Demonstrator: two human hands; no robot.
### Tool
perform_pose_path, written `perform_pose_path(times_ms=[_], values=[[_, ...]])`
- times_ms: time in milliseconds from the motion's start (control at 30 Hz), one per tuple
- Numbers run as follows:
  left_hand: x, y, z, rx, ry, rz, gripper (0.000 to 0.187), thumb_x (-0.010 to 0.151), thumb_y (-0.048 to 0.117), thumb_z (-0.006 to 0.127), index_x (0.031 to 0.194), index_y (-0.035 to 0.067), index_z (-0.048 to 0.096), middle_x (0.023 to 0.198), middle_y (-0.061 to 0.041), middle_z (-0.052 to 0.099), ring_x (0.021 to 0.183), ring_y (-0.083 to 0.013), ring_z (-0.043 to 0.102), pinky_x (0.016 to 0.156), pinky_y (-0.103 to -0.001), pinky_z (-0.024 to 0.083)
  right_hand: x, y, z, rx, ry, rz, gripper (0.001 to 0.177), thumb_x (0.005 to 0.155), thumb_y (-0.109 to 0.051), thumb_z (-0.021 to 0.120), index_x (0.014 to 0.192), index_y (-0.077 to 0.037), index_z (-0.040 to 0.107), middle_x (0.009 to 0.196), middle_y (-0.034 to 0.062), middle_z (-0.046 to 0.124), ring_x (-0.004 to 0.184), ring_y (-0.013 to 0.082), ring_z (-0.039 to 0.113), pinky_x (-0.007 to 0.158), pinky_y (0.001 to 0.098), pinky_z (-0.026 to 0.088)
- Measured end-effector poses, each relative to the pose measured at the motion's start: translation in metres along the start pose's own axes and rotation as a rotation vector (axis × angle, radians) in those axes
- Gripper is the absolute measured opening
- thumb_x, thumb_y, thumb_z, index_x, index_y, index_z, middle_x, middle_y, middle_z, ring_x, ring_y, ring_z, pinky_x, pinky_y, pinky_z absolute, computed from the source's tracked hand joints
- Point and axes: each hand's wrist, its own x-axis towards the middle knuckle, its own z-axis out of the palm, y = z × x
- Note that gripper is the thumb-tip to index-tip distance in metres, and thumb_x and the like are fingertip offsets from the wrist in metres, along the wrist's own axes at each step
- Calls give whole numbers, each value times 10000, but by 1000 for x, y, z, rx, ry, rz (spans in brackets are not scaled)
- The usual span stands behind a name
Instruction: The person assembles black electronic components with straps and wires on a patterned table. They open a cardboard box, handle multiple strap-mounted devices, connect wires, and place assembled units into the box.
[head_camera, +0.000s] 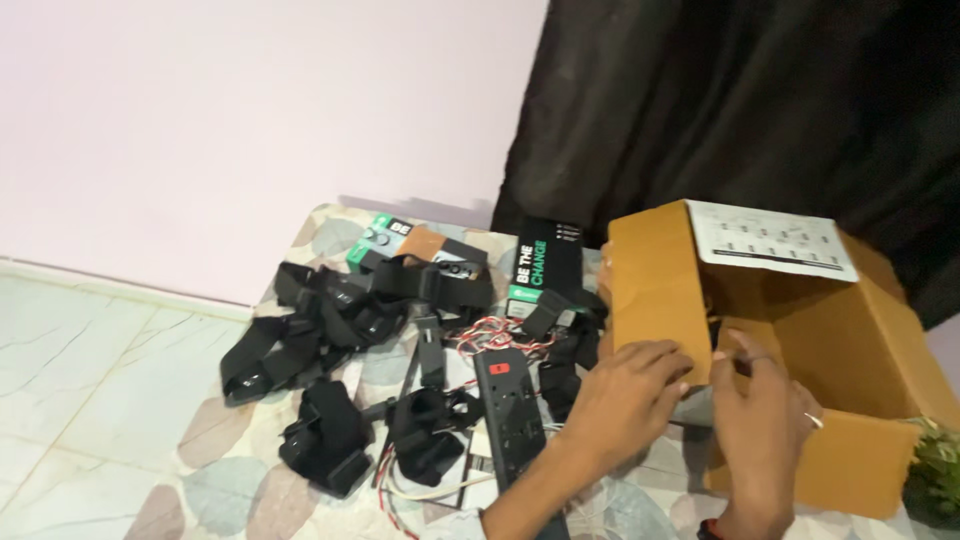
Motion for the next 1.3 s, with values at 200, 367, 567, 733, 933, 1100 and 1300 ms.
perform_pose_path(times_ms=[200,367,567,733,933,1100,1300], values=[[-19,-5,-70,104,-64,-130,257,944,214,669,1155,72,703,1159,-106,732,1072,-319,674,921,-432,524,-7,-31,-14,195,71,-109,364,1009,-200,653,1319,-12,683,1257,258,685,1142,408,646,986,454,481],[-27,-16,-142,183,-149,-342,328,911,252,653,1203,115,712,1113,-124,741,1034,-330,689,881,-434,525,-14,-65,-14,401,-54,-90,387,984,-240,646,1317,-47,688,1256,189,705,1119,287,679,876,391,525],[-47,-48,-198,281,11,-466,310,933,265,633,1189,119,728,1094,-154,745,1006,-351,693,864,-441,529,-45,-120,11,556,-272,-304,306,925,-209,678,1189,-63,729,1126,108,777,986,206,755,870,331,566],[-58,-57,-219,288,18,-676,333,916,265,631,1202,130,737,951,-180,752,886,-347,725,802,-438,548,-84,-168,39,532,-590,-648,468,843,-228,771,1273,-80,660,1268,137,678,1143,338,664,936,389,523],[-55,-44,-223,183,17,-658,332,929,246,610,1211,110,720,886,-179,749,728,-313,748,719,-406,565,-115,-194,59,389,-678,-900,698,646,-171,848,1280,-55,581,1247,161,565,1165,396,554,923,484,445],[-50,-37,-217,99,-98,-855,342,962,246,561,1260,151,696,843,-217,741,701,-365,750,735,-414,573,-111,-187,62,315,-768,-842,367,740,-73,803,1057,-74,619,1109,96,598,1069,324,616,850,459,486],[-49,-43,-211,186,27,-513,335,970,212,569,1254,81,690,1050,-216,727,993,-400,686,834,-464,531,-92,-173,57,554,-790,-647,314,722,-56,826,938,-59,599,1073,77,641,1004,302,648,816,399,506]])
